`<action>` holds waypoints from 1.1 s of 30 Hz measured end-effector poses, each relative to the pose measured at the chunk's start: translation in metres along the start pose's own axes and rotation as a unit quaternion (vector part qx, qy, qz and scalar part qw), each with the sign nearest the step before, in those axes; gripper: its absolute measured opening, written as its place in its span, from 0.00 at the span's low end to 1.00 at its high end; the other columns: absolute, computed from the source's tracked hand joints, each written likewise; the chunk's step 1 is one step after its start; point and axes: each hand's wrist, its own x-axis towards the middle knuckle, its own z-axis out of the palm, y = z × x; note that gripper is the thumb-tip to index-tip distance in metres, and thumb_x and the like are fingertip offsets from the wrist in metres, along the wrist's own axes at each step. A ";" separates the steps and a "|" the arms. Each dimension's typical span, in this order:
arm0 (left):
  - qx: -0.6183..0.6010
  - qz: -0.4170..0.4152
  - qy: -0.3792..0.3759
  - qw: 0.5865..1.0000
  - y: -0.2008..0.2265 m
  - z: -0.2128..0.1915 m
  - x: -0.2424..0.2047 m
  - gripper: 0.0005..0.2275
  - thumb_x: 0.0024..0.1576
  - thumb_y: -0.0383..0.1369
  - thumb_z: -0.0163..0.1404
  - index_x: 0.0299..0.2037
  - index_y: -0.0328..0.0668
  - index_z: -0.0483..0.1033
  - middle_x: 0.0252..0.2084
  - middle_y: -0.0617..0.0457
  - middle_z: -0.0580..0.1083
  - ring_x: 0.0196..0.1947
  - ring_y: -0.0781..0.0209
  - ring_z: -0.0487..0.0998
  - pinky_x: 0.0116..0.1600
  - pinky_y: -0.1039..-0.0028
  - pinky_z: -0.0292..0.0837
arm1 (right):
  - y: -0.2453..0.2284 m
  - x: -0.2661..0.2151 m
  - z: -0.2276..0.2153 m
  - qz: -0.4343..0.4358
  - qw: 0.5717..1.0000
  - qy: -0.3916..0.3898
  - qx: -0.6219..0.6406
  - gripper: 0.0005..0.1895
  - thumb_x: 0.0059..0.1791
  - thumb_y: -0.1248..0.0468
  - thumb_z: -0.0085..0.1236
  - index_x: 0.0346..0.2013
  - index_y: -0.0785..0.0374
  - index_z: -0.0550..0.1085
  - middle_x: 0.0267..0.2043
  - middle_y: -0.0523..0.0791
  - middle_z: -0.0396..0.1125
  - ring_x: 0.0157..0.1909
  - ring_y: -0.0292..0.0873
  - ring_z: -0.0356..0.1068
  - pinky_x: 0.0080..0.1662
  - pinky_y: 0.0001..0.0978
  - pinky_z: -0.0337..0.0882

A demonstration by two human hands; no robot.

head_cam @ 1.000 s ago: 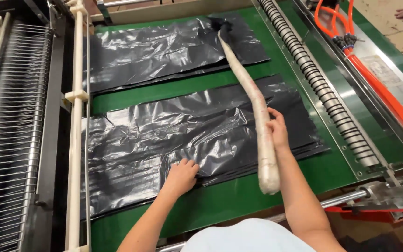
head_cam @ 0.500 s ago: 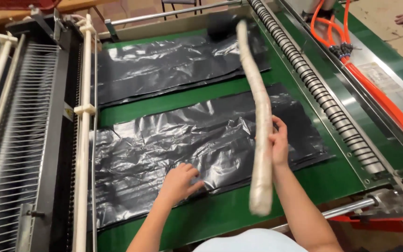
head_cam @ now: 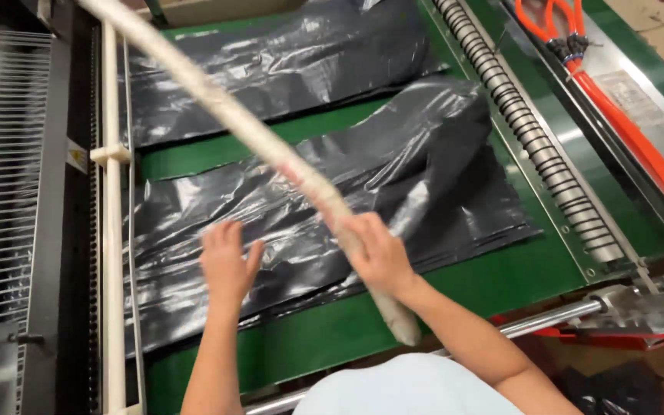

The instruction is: Using a long tube to flatten and smooth plastic bags on a conveyor belt as they exit a production machine.

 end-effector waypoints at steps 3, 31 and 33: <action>0.052 -0.005 -0.176 0.983 0.030 -0.002 -0.005 0.28 0.52 0.50 0.56 0.60 0.47 0.70 0.65 0.45 0.66 0.69 0.38 0.60 0.63 0.40 0.63 | 0.050 0.003 0.002 0.085 0.991 -0.015 -0.107 0.31 0.41 0.60 0.54 0.60 0.43 0.69 0.43 0.42 0.62 0.34 0.54 0.72 0.32 0.47 0.76; -0.068 0.071 0.055 0.994 0.007 -0.019 -0.001 0.14 0.55 0.37 0.57 0.50 0.48 0.74 0.41 0.56 0.75 0.43 0.55 0.78 0.45 0.67 0.76 | 0.043 0.008 -0.020 0.114 0.990 0.082 -0.018 0.37 0.39 0.68 0.56 0.65 0.61 0.67 0.49 0.55 0.59 0.48 0.67 0.66 0.48 0.57 0.68; -0.081 0.054 0.154 0.983 0.003 -0.026 0.004 0.15 0.55 0.32 0.57 0.52 0.42 0.74 0.43 0.51 0.74 0.45 0.51 0.76 0.50 0.64 0.74 | 0.017 0.003 -0.008 0.023 0.995 0.077 0.062 0.31 0.41 0.68 0.55 0.61 0.61 0.71 0.47 0.52 0.61 0.48 0.61 0.67 0.47 0.47 0.70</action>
